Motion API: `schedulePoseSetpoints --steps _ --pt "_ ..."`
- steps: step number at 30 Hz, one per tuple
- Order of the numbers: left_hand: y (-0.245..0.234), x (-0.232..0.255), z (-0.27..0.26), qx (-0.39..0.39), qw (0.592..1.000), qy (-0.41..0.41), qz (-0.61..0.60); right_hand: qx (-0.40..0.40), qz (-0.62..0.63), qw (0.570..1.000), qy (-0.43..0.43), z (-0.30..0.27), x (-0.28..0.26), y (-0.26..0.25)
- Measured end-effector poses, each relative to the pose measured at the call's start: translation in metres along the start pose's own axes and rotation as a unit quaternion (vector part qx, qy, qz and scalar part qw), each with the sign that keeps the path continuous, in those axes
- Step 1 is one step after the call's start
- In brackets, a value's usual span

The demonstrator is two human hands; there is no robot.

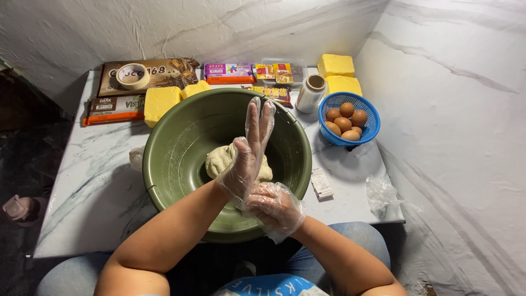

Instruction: Kneading a ball of dough by hand in a green plastic bowl on a table with various baking ingredients.

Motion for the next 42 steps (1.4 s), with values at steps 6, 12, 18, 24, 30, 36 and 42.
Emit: schedulePoseSetpoints --steps 6,12,18,24,30,36,42 --pt "-0.012 0.001 -0.004 -0.022 0.866 0.061 0.497 0.17 -0.119 0.978 0.02 -0.018 0.006 0.001" --pt "-0.01 -0.015 -0.008 -0.007 0.636 0.159 0.755 0.185 -0.31 0.932 0.029 -0.035 0.026 0.005" --pt "-0.006 -0.005 -0.007 -0.048 0.626 0.146 0.765 0.199 -0.257 0.944 0.054 -0.036 0.026 0.013" --pt "-0.004 0.019 -0.004 -0.087 0.725 0.007 0.684 0.129 -0.206 0.97 0.008 -0.038 0.022 0.026" --pt "-0.022 0.004 0.0 -0.088 0.723 -0.148 0.669 -0.001 -0.123 0.99 -0.065 -0.016 0.017 -0.01" --pt "-0.044 0.008 -0.003 -0.062 0.681 -0.171 0.709 0.213 -0.377 0.897 0.093 -0.062 0.126 -0.059" --pt "-0.002 0.019 0.009 -0.267 0.546 -0.237 0.757 0.25 0.141 0.868 0.406 -0.054 0.132 -0.059"
Point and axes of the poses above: each hand's wrist, its own z-axis towards the middle knuckle, its own y-axis out of the palm, x = y × z, the point moved 1 cm from there along z, towards the middle knuckle, and after that the axes turned 5 degrees about y, right-handed, at the moved point
